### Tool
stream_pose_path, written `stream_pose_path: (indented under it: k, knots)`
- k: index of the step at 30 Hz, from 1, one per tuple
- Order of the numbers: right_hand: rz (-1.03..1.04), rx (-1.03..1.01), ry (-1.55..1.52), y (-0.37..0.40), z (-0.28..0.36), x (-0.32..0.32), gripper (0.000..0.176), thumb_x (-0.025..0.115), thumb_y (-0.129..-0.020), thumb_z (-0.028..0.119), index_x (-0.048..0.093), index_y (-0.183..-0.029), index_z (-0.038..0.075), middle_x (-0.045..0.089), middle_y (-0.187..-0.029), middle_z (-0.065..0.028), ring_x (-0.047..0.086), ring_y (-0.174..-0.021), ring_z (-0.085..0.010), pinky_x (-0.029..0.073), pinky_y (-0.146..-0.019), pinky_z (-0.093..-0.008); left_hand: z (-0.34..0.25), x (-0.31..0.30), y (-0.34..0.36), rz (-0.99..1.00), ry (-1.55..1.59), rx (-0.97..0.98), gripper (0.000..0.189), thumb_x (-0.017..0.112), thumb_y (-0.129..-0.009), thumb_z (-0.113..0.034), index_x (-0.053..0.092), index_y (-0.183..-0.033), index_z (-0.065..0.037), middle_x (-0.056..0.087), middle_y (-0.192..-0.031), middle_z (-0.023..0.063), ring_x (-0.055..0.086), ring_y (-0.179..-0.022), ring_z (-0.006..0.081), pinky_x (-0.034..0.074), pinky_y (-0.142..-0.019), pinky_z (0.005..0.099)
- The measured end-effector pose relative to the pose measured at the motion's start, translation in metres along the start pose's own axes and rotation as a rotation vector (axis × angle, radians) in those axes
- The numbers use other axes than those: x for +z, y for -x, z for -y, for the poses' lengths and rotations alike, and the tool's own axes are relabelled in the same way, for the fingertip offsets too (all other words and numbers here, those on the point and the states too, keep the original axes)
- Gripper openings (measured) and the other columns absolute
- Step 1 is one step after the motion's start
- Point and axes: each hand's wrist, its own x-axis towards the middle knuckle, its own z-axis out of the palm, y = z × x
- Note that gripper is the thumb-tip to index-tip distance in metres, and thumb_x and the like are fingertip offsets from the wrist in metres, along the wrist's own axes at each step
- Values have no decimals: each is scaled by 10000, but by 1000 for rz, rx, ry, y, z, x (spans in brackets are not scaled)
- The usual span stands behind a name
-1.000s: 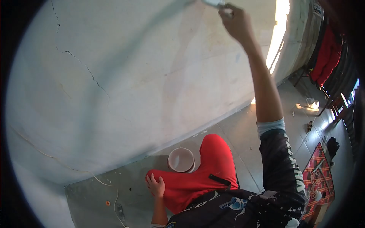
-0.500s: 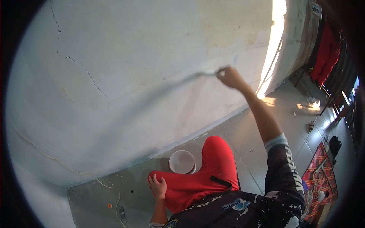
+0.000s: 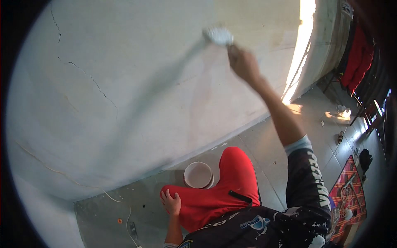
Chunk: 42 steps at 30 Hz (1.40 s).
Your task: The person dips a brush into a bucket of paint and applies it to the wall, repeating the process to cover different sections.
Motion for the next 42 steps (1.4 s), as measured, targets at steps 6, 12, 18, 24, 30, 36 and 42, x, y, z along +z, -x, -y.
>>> stream_pose_path:
  k: [6,12,18,24,30,36,42]
  knots:
    - [553,335,-103,171,-22,27,275,570,-881,179,588,-1133,72,630,-708,-242,650,-691,-386,492,-581,-489,-25,-11,-1,73,-161,-158,583,585,-863,-426,526,-1345,-102,446,-1443,180,418,-1294,443,329,-1084,520]
    - [607,968,-541,315,3,26,253,672,-885,236,636,-1007,17,583,-643,-56,517,-595,-102,414,-524,-320,-161,-149,11,1160,850,498,329,603,-928,-308,578,-936,19,616,-827,77,578,-749,135,466,-703,299]
    - [251,1018,-429,390,48,35,252,643,-909,221,555,-840,-5,515,-609,-57,446,-584,-114,401,-539,-343,-237,-243,47,1929,652,1228,215,555,-961,-103,473,-801,14,491,-680,60,536,-636,167,400,-589,344]
    - [297,929,-396,387,50,34,283,605,-936,233,510,-799,4,477,-615,-109,419,-582,-155,382,-540,-372,-230,-258,58,1544,1497,578,170,511,-964,-93,541,-911,65,522,-704,75,486,-627,153,383,-583,323]
    - [383,932,-365,380,60,29,317,601,-930,246,476,-773,0,425,-617,-43,382,-614,-112,365,-539,-334,-264,-266,88,1395,2214,367,226,577,-925,-114,556,-769,48,544,-589,136,534,-507,240,405,-460,352]
    - [364,958,-371,393,53,32,253,597,-947,206,529,-812,3,419,-642,12,367,-628,-81,346,-538,-283,-291,-246,129,1229,2757,265,248,512,-985,-157,555,-886,66,577,-719,93,516,-559,211,420,-508,308]
    - [390,1148,-475,391,57,30,272,543,-975,251,531,-821,28,412,-666,33,375,-624,-74,332,-536,-272,-278,-216,77,1449,2177,891,170,564,-931,-110,576,-867,48,592,-733,117,568,-609,218,459,-561,334]
